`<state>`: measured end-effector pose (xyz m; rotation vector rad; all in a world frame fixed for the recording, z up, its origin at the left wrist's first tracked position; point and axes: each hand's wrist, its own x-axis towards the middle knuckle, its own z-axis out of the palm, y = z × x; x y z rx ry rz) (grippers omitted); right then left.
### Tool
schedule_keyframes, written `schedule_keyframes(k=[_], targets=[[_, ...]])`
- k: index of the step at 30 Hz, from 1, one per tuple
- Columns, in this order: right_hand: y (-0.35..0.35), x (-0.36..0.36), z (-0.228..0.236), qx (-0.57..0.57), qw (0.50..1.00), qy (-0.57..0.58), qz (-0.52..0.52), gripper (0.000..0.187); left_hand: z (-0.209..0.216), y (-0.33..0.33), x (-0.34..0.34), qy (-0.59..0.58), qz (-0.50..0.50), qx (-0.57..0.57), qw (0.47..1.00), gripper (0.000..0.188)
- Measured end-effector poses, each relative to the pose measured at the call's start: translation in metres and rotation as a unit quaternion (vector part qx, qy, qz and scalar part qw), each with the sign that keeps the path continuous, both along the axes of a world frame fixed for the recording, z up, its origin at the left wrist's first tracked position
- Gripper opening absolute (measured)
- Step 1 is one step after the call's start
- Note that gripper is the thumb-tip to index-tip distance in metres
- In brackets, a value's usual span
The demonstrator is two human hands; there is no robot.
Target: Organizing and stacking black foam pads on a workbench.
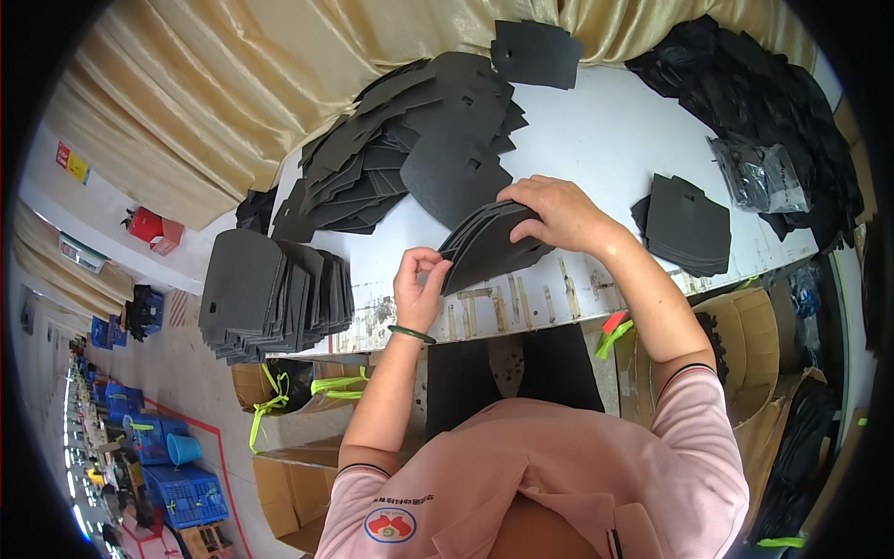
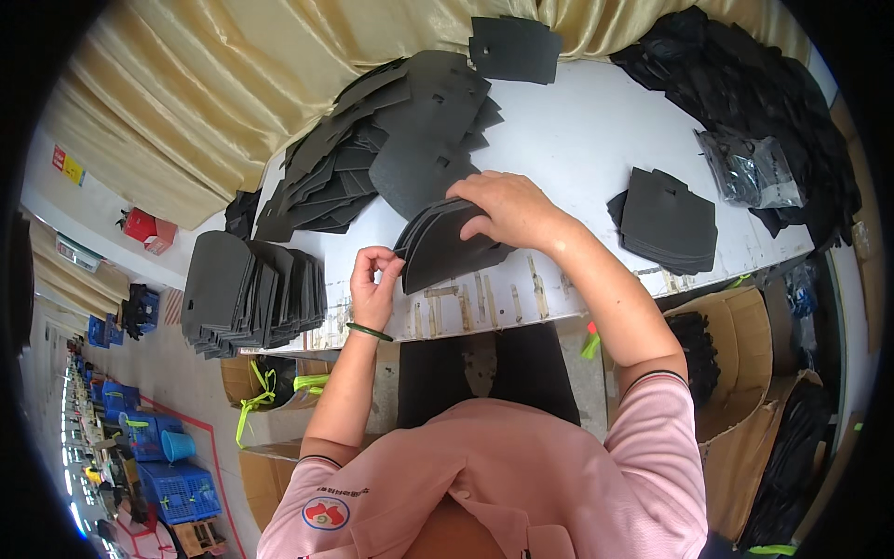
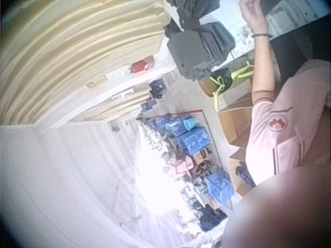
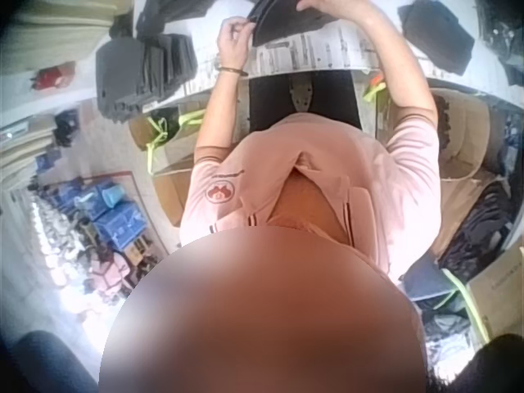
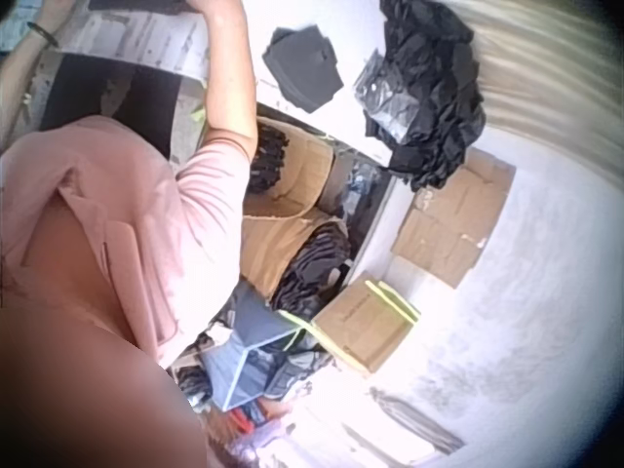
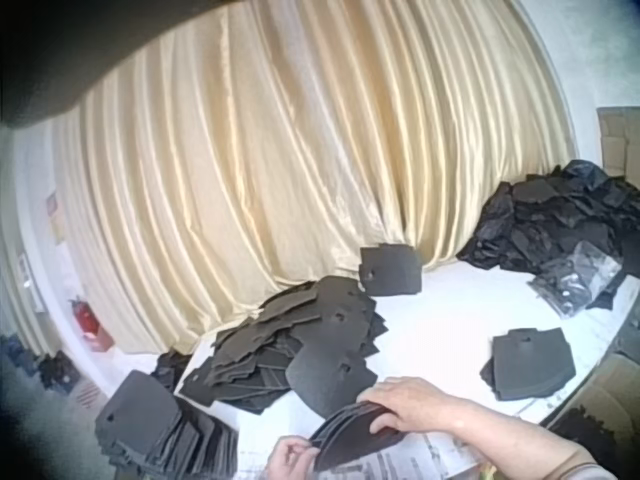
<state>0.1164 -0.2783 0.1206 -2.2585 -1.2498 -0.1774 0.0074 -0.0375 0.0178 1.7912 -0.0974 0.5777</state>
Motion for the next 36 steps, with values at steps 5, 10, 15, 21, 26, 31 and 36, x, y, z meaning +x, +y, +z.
schedule_keyframes(k=[5,10,15,21,26,31,36], targets=[[0.000,0.000,0.000,0.001,1.000,0.001,-0.002,0.041,0.001,-0.001,0.001,-0.001,0.001,0.015,1.000,0.013],[-0.005,0.000,0.000,0.036,0.999,0.004,-0.012,0.041,0.002,0.006,0.002,-0.067,0.030,0.223,0.972,0.008],[-0.041,0.024,0.012,0.252,0.928,0.273,-0.025,0.038,0.002,0.020,-0.009,0.015,0.050,0.074,0.996,0.006],[-0.026,0.010,0.009,0.125,0.990,0.047,-0.047,0.041,0.035,0.007,0.002,-0.054,0.053,0.079,0.994,0.009],[-0.020,-0.001,-0.004,0.101,0.992,0.068,-0.030,0.042,0.049,-0.011,0.008,-0.073,-0.004,0.144,0.987,0.011],[-0.020,-0.002,-0.006,0.082,0.995,0.048,-0.038,0.040,0.041,-0.007,0.009,-0.028,-0.027,0.182,0.983,0.011],[-0.027,0.000,-0.010,0.094,0.993,0.056,-0.050,0.039,0.034,-0.008,0.008,-0.025,-0.036,0.247,0.968,0.013]])
